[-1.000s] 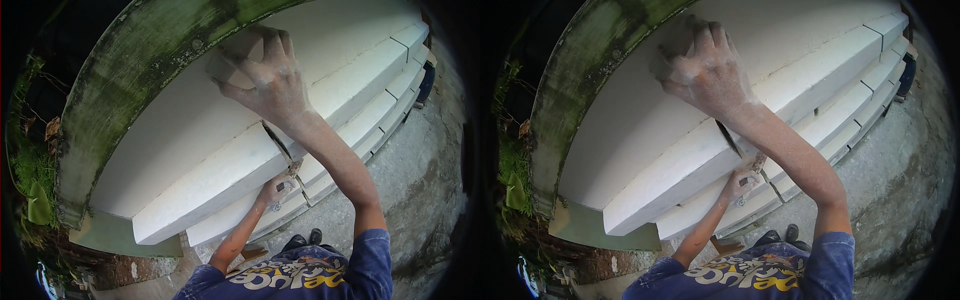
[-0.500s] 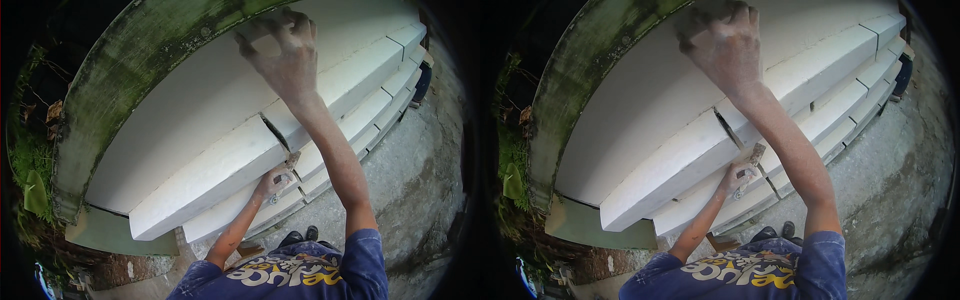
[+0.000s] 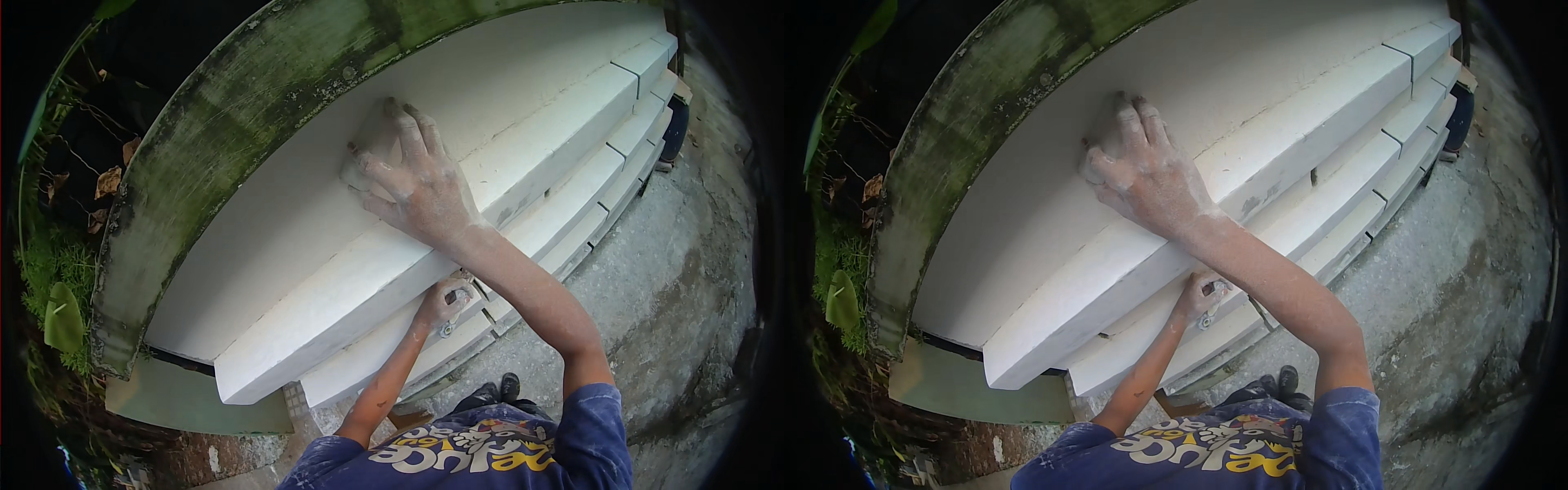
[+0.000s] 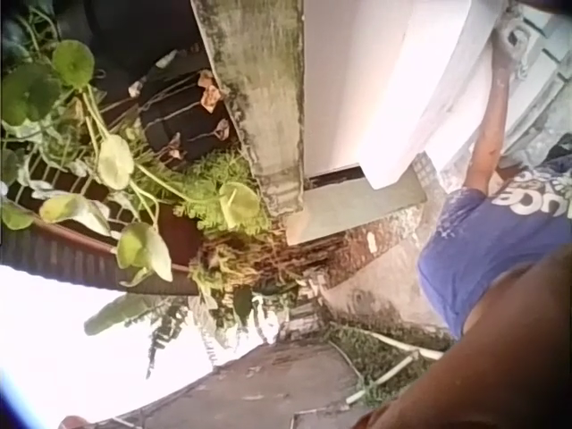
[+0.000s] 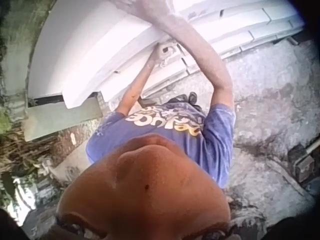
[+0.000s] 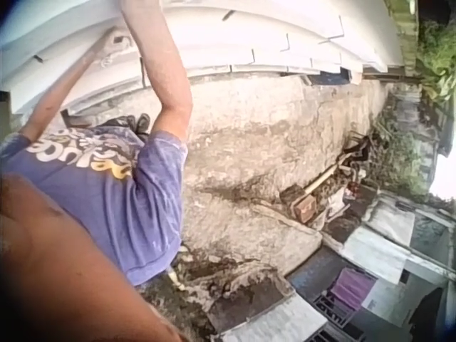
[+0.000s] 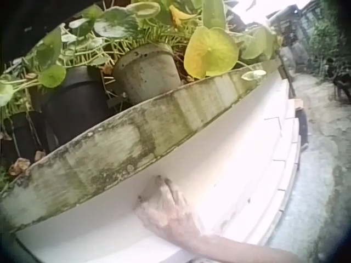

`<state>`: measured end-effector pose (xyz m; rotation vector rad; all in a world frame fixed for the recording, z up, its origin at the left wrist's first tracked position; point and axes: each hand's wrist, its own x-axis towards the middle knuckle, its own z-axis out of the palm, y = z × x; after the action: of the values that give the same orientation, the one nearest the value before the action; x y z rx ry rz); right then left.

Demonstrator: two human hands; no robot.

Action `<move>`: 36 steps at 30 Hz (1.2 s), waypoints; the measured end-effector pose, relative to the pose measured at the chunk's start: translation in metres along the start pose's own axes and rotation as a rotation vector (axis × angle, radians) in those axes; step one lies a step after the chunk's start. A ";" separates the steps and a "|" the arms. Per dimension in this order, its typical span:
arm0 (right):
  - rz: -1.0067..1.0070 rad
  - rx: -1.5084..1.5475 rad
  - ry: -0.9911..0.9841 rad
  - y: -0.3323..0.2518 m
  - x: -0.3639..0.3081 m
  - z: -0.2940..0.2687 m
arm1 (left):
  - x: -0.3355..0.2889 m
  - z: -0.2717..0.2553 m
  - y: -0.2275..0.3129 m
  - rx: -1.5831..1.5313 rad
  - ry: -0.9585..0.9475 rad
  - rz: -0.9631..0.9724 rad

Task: Filling cracks and smoothing a wall surface using a scraper and a sanding block.

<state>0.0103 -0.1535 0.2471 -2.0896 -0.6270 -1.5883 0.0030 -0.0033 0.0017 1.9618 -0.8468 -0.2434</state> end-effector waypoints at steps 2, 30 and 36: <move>0.039 0.035 -0.078 -0.013 -0.013 -0.016 | -0.006 0.010 -0.009 -0.056 0.068 -0.051; 0.412 0.785 -0.789 0.060 -0.225 -0.182 | -0.047 0.157 0.117 -1.018 0.455 -0.486; 0.597 0.926 -0.988 0.123 -0.227 -0.233 | 0.018 0.220 0.196 -0.681 0.664 -0.370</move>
<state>-0.1495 -0.4102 0.0760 -1.8708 -0.7215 0.1699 -0.1813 -0.2277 0.0515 1.3846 0.0506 -0.0627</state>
